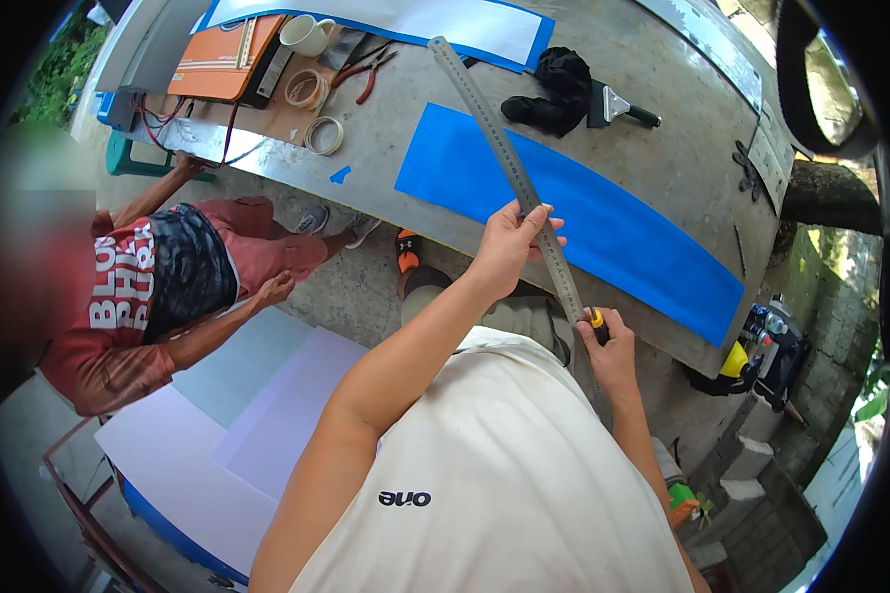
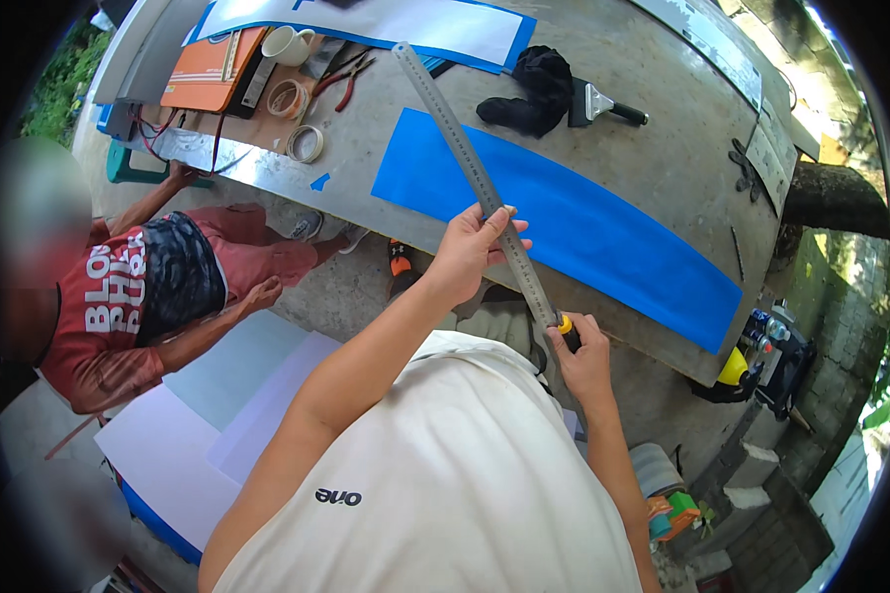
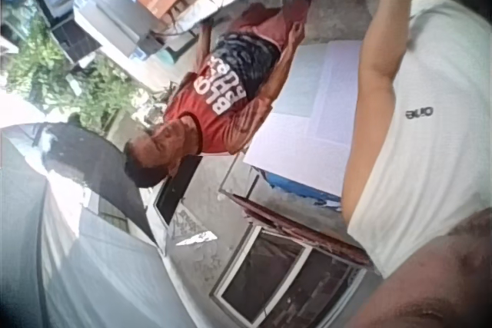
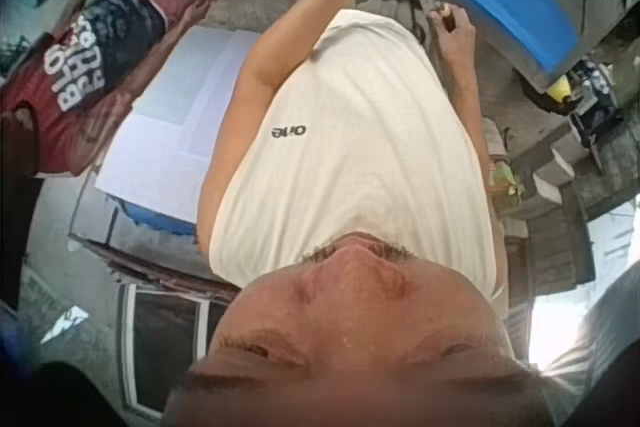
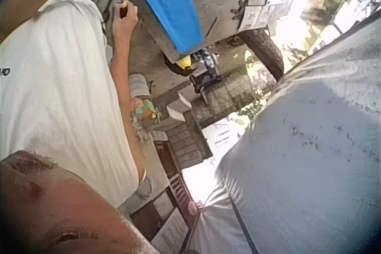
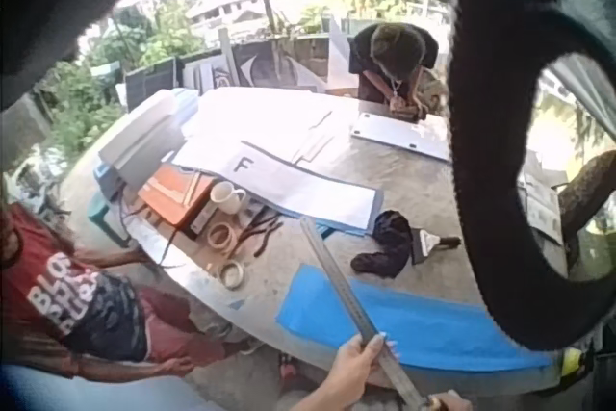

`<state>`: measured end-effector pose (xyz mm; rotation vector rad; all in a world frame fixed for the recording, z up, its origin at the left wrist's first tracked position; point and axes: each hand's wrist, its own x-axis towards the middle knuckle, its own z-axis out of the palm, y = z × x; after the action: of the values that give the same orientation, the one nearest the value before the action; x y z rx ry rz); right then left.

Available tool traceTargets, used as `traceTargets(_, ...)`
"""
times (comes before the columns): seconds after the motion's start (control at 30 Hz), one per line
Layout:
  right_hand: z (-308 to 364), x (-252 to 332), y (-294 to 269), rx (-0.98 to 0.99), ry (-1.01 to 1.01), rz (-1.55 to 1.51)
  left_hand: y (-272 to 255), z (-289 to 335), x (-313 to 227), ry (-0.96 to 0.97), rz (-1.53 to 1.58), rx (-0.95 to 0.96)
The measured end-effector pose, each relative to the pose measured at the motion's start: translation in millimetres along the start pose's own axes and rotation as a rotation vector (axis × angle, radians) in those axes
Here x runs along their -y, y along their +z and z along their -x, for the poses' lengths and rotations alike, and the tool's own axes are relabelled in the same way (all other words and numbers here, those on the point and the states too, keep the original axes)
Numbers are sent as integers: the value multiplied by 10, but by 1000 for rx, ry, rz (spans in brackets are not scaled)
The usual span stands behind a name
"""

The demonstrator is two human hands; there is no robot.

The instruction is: Cutting a strip of blue vinyl or film using a metal ruler and a utility knife on a workbench.

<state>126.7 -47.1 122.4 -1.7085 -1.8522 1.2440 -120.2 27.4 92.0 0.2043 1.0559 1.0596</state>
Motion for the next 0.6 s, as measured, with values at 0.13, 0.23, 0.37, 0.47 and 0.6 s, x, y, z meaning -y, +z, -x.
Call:
traceTargets(0.13, 159, 190, 615, -87, 215, -64, -482, -146, -117, -118, 5, 119)
traceTargets(0.23, 339, 395, 1167, -203, 357, -118, -1114, -173, -166, 86, -497, 250)
traceTargets(0.37, 571, 576, 1764, -297, 511, -167, -2165, -257, -454, 542, -1389, 211)
traceTargets(0.47, 617, 655, 2067, -394, 489, -185, -2493, -323, -613, 690, -1669, 302)
traceTargets(0.6, 583, 722, 2338, -460, 572, -291, -2744, -372, -665, 710, -1900, 447)
